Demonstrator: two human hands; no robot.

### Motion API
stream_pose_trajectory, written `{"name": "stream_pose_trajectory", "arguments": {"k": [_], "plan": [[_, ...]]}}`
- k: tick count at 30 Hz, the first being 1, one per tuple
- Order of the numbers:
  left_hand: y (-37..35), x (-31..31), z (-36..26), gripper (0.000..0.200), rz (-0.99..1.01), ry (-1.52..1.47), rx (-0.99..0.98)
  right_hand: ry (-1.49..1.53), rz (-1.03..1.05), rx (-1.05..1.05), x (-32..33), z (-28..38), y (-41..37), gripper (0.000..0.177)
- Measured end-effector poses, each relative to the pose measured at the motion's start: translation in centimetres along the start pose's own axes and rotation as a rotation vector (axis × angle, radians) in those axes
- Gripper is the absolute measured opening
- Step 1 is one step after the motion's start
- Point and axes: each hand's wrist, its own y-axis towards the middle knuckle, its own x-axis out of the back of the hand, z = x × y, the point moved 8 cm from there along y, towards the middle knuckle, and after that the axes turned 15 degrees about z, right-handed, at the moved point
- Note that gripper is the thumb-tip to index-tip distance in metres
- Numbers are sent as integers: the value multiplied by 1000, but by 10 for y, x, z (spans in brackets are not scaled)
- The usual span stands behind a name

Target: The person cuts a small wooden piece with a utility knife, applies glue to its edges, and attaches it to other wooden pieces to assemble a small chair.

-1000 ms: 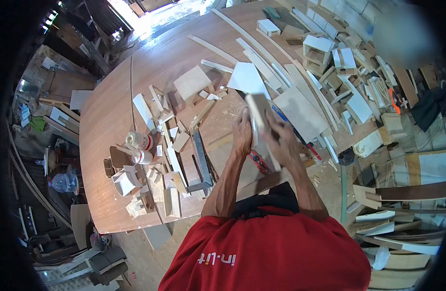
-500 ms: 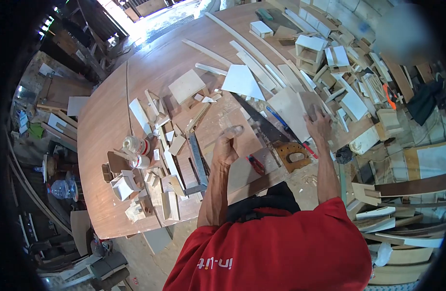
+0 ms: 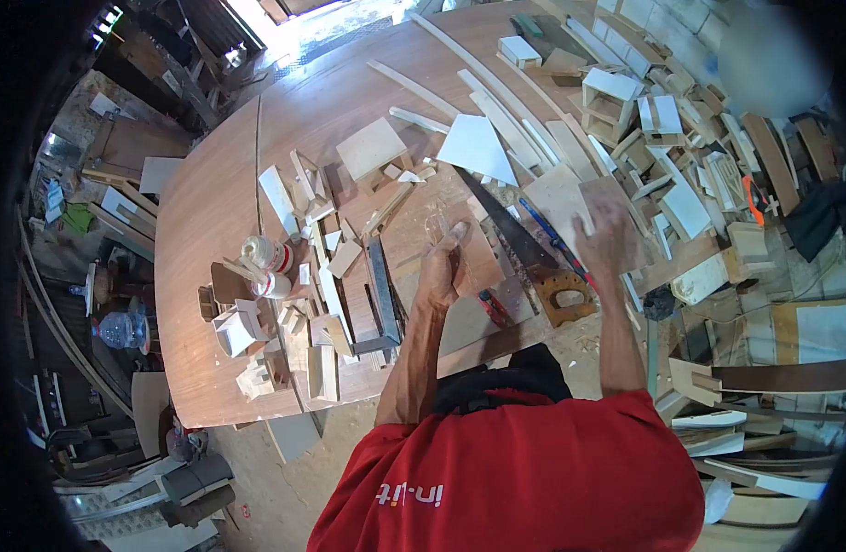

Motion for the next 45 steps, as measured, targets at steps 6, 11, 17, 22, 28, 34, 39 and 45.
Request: {"name": "stream_pose_trajectory", "arguments": {"k": [6, 11, 17, 22, 28, 34, 39, 45], "plan": [[4, 10, 5, 16, -221, 189, -113, 1064, 412, 136, -41, 137, -9, 42], [-17, 29, -23, 14, -372, 412, -130, 775, 371, 220, -36, 172, -54, 37], [-32, 69, -17, 17, -369, 285, -25, 826, 572, 159, -60, 170, -72, 33], [-56, 67, -30, 32, -258, -60, -197, 1081, 574, -7, -93, 156, -70, 26], [-78, 82, -35, 31, -226, -31, -147, 827, 581, 39, -94, 198, -54, 31], [-90, 60, -53, 31, -200, -65, -225, 1057, 564, 150, -117, 226, -33, 31], [-86, 49, -47, 32, -116, -69, -243, 1447, 744, -192, -126, 219, -50, 30], [-87, 29, -22, 30, -125, -51, -215, 1551, 624, -275, -115, 193, -49, 34]]}}
